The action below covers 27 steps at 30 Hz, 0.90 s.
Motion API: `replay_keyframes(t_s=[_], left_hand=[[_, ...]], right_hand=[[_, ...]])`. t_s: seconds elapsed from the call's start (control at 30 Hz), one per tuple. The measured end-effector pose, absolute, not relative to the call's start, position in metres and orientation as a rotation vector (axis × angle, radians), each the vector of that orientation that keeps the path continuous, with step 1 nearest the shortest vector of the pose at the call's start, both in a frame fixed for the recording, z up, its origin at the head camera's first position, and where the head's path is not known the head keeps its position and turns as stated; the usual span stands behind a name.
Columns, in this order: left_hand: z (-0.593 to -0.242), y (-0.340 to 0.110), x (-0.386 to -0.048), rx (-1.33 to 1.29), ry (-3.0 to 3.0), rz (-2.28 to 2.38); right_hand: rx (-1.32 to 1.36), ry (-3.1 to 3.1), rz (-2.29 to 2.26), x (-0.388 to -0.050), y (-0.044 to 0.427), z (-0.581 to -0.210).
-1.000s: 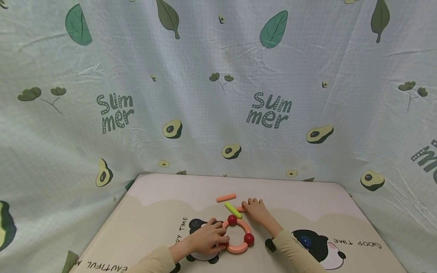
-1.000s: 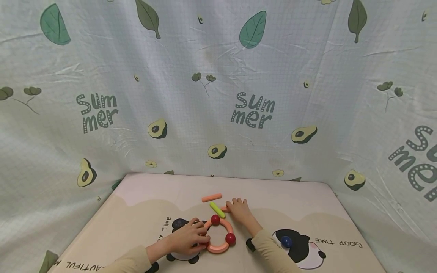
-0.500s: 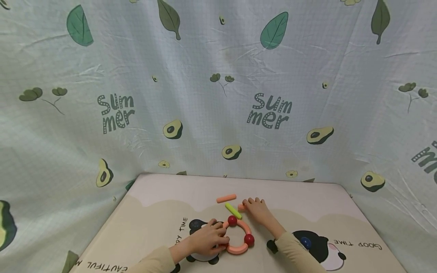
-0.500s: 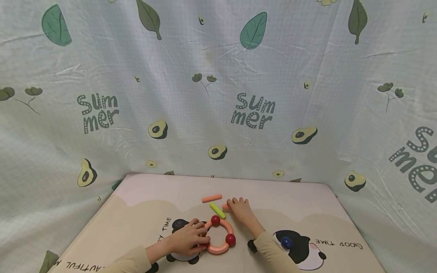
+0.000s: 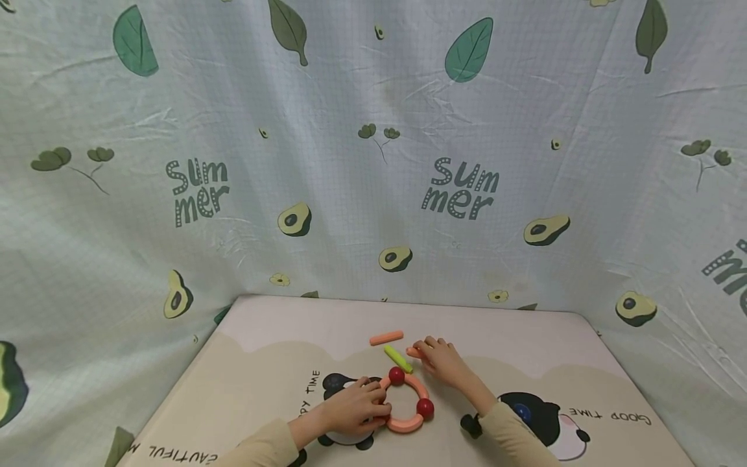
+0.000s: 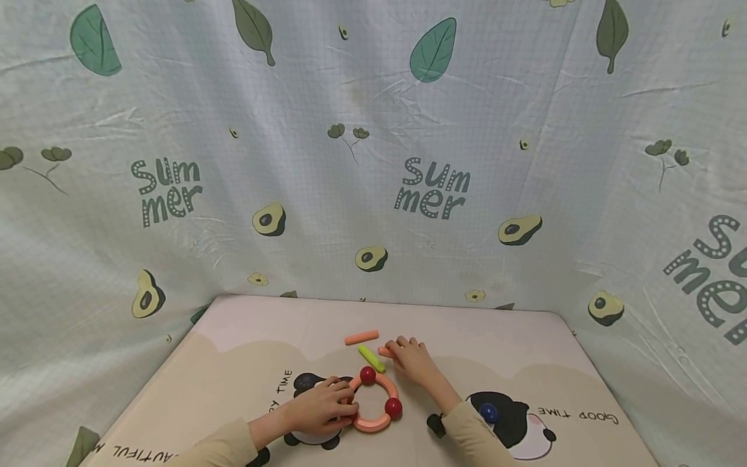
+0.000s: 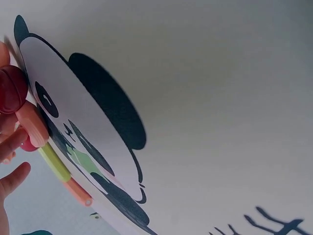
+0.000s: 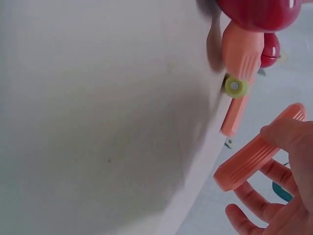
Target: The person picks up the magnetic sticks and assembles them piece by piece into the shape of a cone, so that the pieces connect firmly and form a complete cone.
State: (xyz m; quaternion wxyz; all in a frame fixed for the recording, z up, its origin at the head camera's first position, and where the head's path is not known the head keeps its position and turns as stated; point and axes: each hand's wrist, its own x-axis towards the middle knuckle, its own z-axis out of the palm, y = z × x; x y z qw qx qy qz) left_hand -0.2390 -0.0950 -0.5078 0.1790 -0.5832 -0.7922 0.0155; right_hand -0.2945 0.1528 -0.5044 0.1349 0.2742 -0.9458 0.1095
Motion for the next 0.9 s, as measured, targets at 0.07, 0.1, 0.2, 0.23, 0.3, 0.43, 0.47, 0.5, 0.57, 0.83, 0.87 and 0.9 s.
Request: replay_keyframes(t_s=[0.07, 0.1, 0.2, 0.23, 0.3, 0.43, 0.47, 0.5, 0.57, 0.83, 0.87, 0.9], left_hand=[[-0.507, -0.095, -0.239, -1.649, -2.238, 0.045], [-0.507, -0.095, -0.239, -1.648, -2.239, 0.046], [-0.508, -0.095, -0.239, -1.648, -2.246, 0.049], [-0.508, -0.095, -0.239, -1.647, -2.247, 0.05], [-0.508, -0.096, -0.239, -1.648, -2.251, 0.045], [-0.509, -0.096, -0.239, -1.649, -2.25, 0.026], [-0.509, -0.096, -0.238, -1.648, -2.249, 0.021], [-0.509, -0.096, -0.239, -1.649, -2.246, 0.015], [-0.509, -0.097, -0.239, -1.648, -2.233, 0.014], [-0.506, -0.096, -0.237, -1.641, -2.256, 0.024], [-0.506, -0.096, -0.237, -1.639, -2.258, 0.03], [-0.506, -0.096, -0.237, -1.638, -2.26, 0.034]], right_hand=[[0.8, -2.744, 0.333, -0.293, 0.153, -0.504], [0.803, -2.742, 0.342, -0.293, 0.153, -0.504], [0.809, -2.738, 0.386, -0.291, 0.153, -0.504], [0.813, -2.734, 0.41, -0.291, 0.153, -0.504], [0.821, -2.729, 0.486, -0.29, 0.153, -0.504], [0.843, -2.718, 0.713, -0.287, 0.153, -0.505], [0.853, -2.709, 0.772, -0.287, 0.153, -0.505], [0.862, -2.698, 0.821, -0.287, 0.153, -0.505], [0.885, -2.672, 0.899, -0.286, 0.152, -0.505], [0.887, -2.653, 1.157, -0.283, 0.149, -0.502], [0.883, -2.657, 1.185, -0.283, 0.148, -0.501], [0.878, -2.659, 1.216, -0.283, 0.147, -0.501]])
